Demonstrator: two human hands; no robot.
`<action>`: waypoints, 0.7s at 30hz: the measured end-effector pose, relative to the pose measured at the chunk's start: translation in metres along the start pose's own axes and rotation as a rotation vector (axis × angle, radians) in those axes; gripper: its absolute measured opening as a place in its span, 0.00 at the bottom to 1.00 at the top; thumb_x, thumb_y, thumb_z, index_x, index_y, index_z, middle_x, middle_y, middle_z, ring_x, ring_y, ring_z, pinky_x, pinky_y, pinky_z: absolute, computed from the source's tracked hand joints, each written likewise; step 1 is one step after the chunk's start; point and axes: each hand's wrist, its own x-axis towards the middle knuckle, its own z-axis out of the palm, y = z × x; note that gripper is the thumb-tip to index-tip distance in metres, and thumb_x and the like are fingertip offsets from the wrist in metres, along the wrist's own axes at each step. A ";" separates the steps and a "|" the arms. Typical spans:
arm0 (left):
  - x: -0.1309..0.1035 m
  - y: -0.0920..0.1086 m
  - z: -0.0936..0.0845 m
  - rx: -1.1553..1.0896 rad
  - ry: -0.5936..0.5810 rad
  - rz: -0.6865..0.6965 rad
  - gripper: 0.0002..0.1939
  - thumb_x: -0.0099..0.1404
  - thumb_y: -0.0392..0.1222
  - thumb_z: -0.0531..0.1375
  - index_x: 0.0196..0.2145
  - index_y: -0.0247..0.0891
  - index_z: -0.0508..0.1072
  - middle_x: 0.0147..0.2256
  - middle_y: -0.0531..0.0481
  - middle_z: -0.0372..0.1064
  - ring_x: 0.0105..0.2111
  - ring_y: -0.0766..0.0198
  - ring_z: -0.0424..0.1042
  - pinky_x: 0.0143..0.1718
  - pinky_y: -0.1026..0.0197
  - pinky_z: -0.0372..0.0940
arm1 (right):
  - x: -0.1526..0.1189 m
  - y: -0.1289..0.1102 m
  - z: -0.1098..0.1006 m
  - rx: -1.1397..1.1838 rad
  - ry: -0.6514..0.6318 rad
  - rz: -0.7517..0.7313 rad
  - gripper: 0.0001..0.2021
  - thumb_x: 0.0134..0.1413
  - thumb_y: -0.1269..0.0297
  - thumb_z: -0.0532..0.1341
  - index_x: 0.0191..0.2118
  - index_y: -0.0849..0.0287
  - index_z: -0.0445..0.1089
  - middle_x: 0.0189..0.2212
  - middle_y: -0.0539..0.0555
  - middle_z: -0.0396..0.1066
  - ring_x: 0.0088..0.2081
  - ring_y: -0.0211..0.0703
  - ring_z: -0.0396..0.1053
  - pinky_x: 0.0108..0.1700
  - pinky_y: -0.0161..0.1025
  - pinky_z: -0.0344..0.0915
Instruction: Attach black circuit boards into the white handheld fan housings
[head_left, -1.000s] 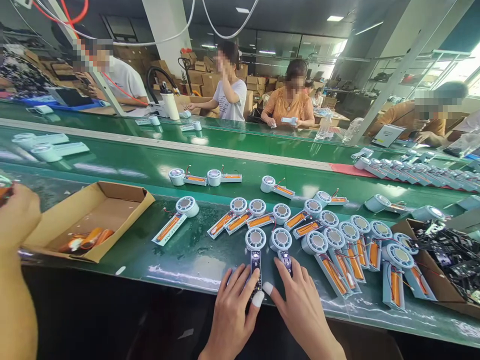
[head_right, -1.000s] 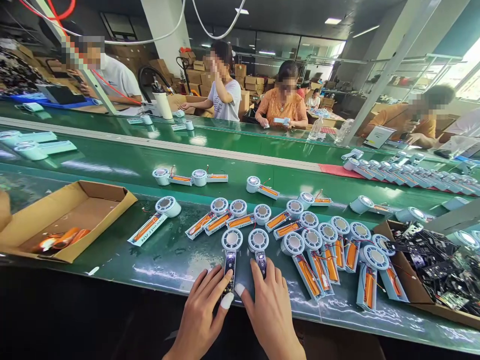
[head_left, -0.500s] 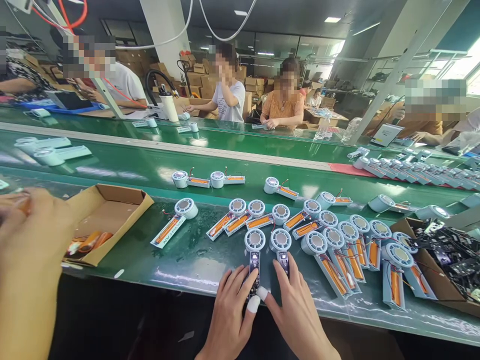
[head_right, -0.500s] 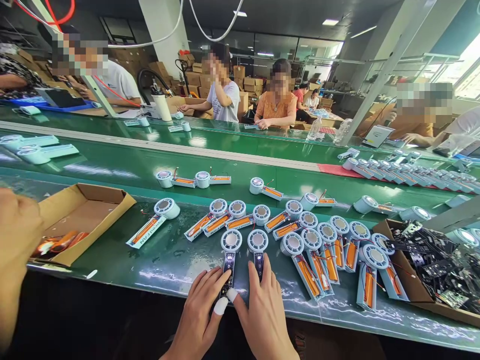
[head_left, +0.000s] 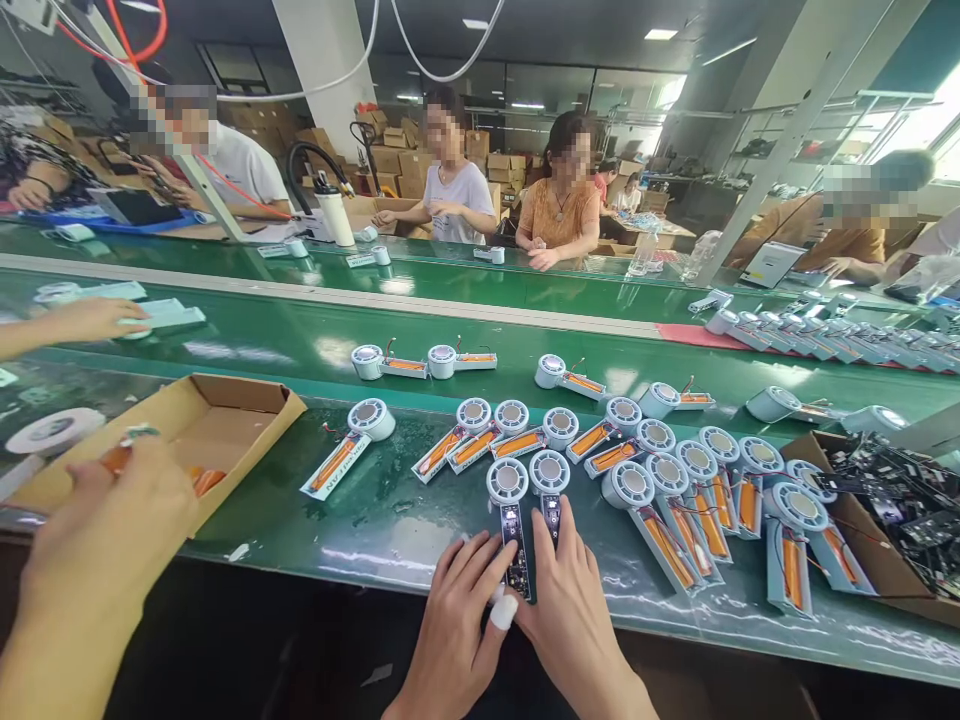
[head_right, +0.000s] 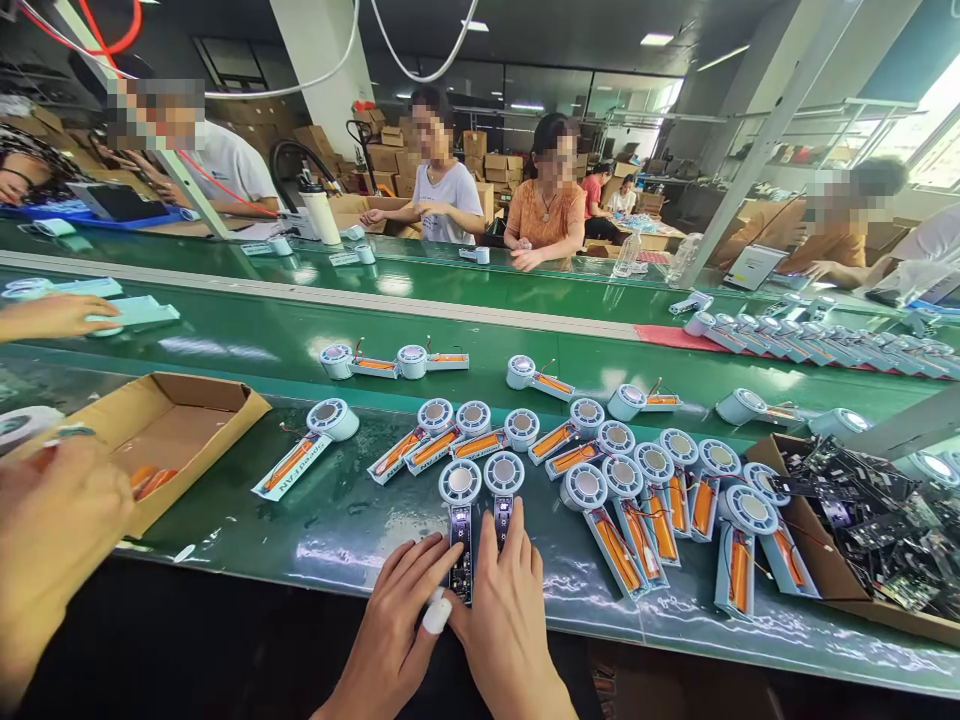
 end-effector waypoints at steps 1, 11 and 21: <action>0.000 -0.001 0.000 0.012 -0.015 0.009 0.27 0.77 0.48 0.47 0.70 0.44 0.54 0.61 0.45 0.70 0.61 0.51 0.68 0.60 0.42 0.64 | 0.001 -0.001 -0.002 -0.005 -0.011 0.004 0.35 0.55 0.67 0.62 0.68 0.67 0.58 0.71 0.77 0.44 0.66 0.66 0.59 0.61 0.54 0.63; 0.005 0.003 0.001 0.083 -0.007 0.009 0.26 0.75 0.46 0.50 0.69 0.43 0.58 0.60 0.46 0.71 0.59 0.51 0.70 0.58 0.43 0.65 | 0.000 0.000 0.001 -0.037 0.014 0.014 0.33 0.56 0.69 0.59 0.68 0.66 0.60 0.70 0.74 0.49 0.65 0.63 0.61 0.61 0.53 0.63; 0.003 0.002 0.001 0.073 0.001 0.009 0.26 0.75 0.47 0.50 0.68 0.43 0.58 0.61 0.47 0.70 0.60 0.52 0.69 0.59 0.45 0.63 | 0.001 0.001 0.005 -0.059 0.026 0.017 0.32 0.58 0.66 0.59 0.68 0.64 0.60 0.70 0.73 0.50 0.64 0.63 0.62 0.61 0.53 0.63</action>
